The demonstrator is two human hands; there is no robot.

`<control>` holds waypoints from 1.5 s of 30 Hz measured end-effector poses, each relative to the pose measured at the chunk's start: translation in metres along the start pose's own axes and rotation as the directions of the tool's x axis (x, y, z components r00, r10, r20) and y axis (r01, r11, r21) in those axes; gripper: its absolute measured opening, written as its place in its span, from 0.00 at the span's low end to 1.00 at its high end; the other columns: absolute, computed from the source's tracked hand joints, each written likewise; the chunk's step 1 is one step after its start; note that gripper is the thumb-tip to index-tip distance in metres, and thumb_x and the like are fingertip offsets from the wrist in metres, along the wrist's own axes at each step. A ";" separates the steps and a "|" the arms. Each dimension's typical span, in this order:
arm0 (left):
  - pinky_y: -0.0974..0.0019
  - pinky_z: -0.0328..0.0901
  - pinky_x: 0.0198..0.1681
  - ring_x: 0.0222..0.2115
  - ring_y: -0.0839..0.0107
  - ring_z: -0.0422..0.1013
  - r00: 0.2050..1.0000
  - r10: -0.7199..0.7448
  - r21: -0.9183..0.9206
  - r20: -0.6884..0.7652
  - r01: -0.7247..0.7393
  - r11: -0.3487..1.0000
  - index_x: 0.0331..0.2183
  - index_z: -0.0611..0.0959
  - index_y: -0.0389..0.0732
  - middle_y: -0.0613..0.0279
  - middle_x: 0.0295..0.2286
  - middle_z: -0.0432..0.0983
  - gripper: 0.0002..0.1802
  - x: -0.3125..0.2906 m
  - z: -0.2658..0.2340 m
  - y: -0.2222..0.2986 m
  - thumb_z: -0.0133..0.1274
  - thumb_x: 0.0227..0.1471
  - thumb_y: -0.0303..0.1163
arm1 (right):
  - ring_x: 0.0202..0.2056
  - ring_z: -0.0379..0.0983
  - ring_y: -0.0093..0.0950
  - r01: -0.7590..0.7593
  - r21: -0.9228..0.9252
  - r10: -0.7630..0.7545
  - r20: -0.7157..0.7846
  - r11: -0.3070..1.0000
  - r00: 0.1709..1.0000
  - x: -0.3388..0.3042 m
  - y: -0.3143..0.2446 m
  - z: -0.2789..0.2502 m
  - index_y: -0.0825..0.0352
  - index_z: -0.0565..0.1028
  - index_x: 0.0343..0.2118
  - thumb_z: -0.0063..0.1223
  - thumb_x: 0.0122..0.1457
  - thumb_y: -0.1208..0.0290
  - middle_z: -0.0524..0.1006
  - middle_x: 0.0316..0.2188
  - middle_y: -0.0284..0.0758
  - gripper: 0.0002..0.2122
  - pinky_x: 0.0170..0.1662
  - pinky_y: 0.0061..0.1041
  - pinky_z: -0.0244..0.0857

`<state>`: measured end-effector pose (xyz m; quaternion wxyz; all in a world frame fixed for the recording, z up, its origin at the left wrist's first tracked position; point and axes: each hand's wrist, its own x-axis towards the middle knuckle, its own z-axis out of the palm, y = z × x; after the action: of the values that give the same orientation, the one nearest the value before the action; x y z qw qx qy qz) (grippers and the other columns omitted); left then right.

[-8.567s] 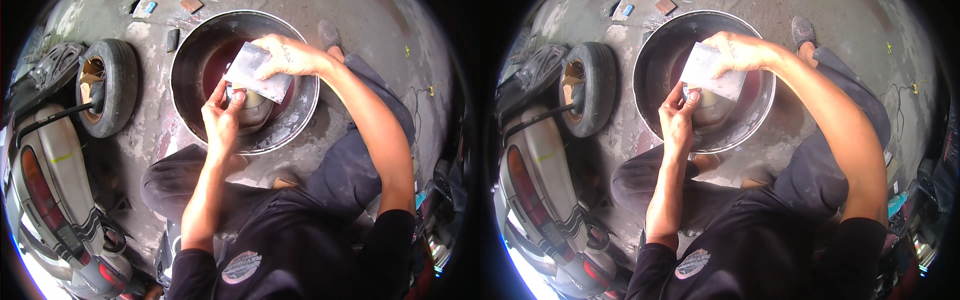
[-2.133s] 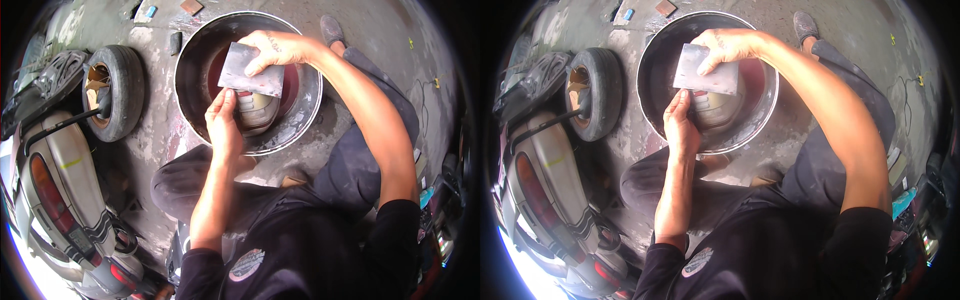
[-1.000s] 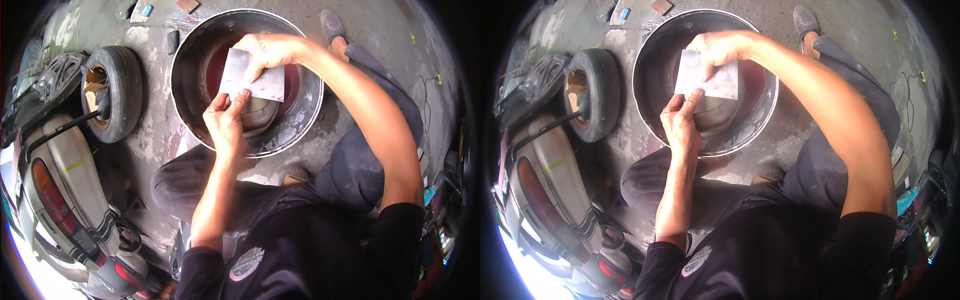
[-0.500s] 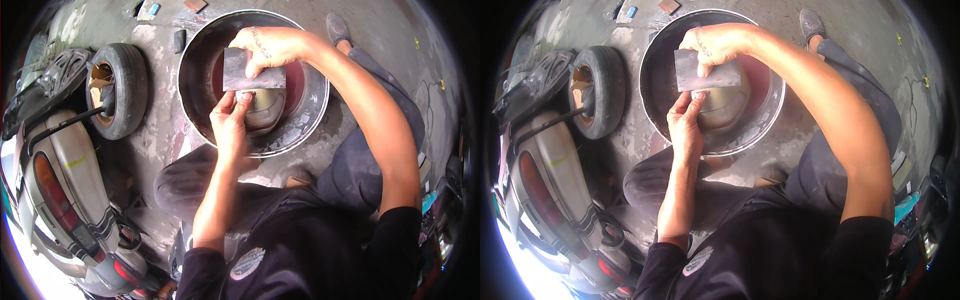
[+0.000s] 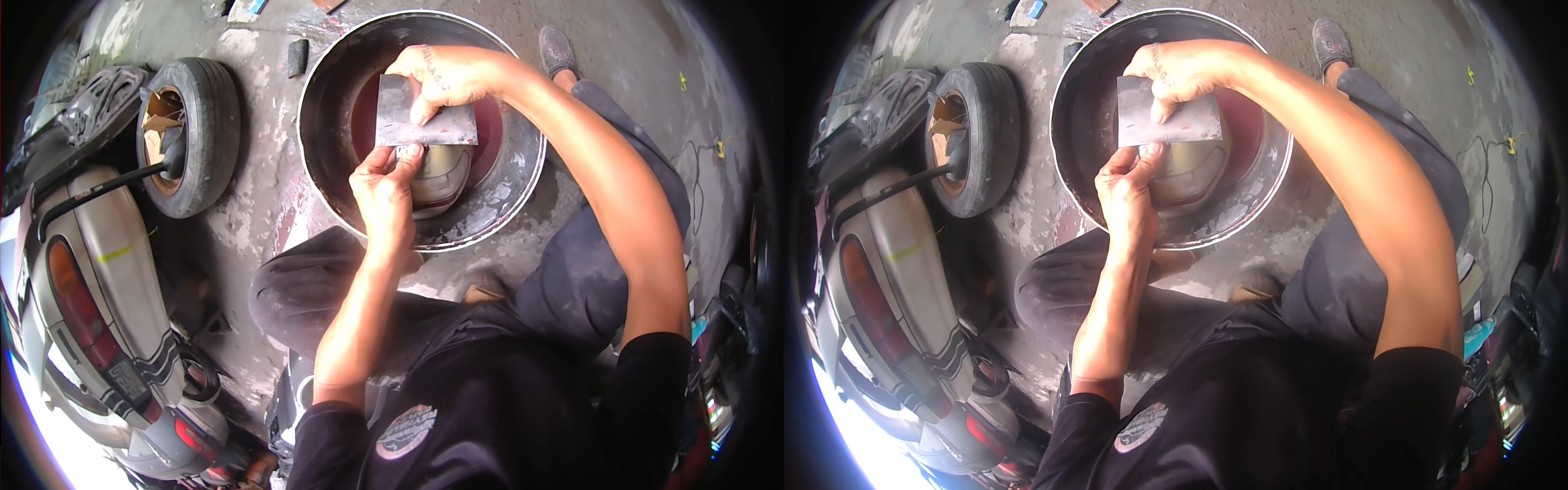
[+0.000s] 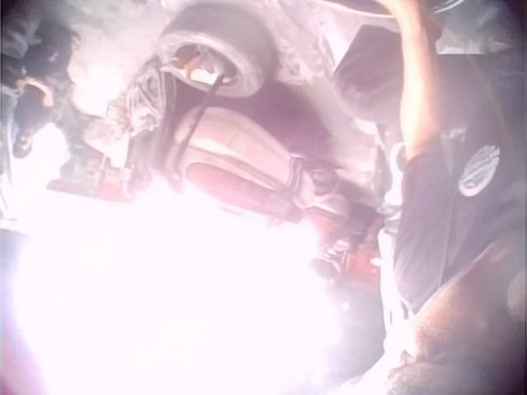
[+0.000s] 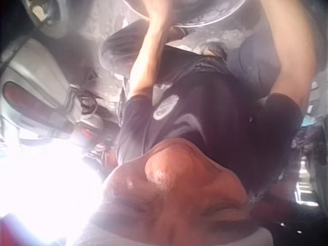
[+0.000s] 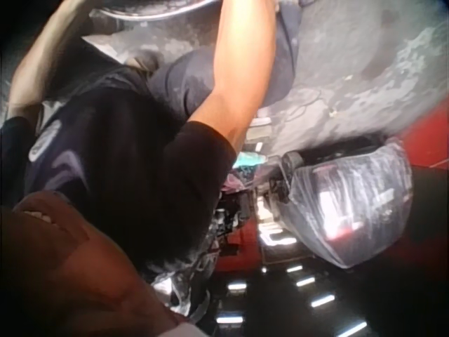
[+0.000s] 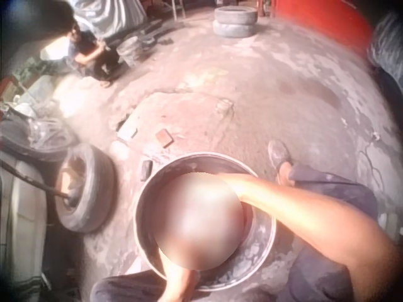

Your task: The person sits on the floor and sands a small, light-colored car part using a sanding block and water from a metal bowl. They repeatedly dip the part and sanding block into the water and rub the block against the part's surface.

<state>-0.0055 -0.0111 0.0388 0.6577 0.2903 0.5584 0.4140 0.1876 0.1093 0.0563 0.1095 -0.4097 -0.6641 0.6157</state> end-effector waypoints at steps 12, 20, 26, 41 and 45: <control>0.68 0.71 0.48 0.39 0.71 0.78 0.997 -0.025 -0.054 0.070 0.029 0.998 0.49 0.82 0.27 0.54 0.40 0.84 0.23 0.000 -0.006 0.003 0.68 0.53 0.25 | 0.33 0.81 0.24 0.020 -0.041 -0.023 -0.077 0.999 0.997 -0.011 0.007 -0.002 0.70 0.80 0.41 0.64 0.47 0.73 0.84 0.32 0.36 0.16 0.37 0.26 0.74; 0.68 0.71 0.47 0.40 0.70 0.78 0.997 0.035 -0.004 0.075 -0.035 0.999 0.52 0.80 0.26 0.53 0.42 0.84 0.26 -0.002 -0.003 0.004 0.67 0.55 0.28 | 0.33 0.80 0.26 0.000 -0.131 -0.018 -0.135 0.991 0.991 -0.026 0.003 0.001 0.72 0.80 0.46 0.68 0.47 0.71 0.83 0.30 0.37 0.21 0.38 0.29 0.73; 0.69 0.70 0.44 0.36 0.73 0.78 0.997 0.019 0.007 0.070 -0.020 1.000 0.44 0.85 0.29 0.56 0.37 0.85 0.17 0.002 -0.006 0.001 0.67 0.56 0.29 | 0.32 0.79 0.28 0.060 -0.179 -0.086 -0.141 0.982 0.986 0.000 0.003 0.008 0.75 0.77 0.35 0.66 0.43 0.77 0.83 0.29 0.42 0.15 0.36 0.32 0.71; 0.70 0.68 0.44 0.34 0.75 0.76 0.999 -0.029 -0.039 -0.031 0.028 0.999 0.40 0.87 0.31 0.60 0.34 0.84 0.13 0.000 0.004 0.007 0.68 0.52 0.25 | 0.28 0.80 0.26 -0.003 -0.042 0.003 0.003 0.999 1.000 0.009 0.017 -0.003 0.72 0.81 0.37 0.70 0.40 0.74 0.84 0.28 0.37 0.18 0.31 0.29 0.72; 0.70 0.68 0.45 0.34 0.75 0.76 1.000 -0.008 -0.033 -0.023 0.007 0.999 0.40 0.87 0.31 0.60 0.34 0.84 0.13 0.004 -0.002 -0.002 0.68 0.53 0.25 | 0.31 0.81 0.27 -0.027 0.012 0.026 0.040 1.000 0.999 0.014 0.025 -0.001 0.71 0.81 0.38 0.71 0.40 0.73 0.85 0.31 0.38 0.19 0.35 0.29 0.75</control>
<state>-0.0070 -0.0094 0.0346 0.6573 0.2726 0.5603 0.4239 0.1890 0.1172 0.0290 0.0905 -0.4053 -0.6567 0.6295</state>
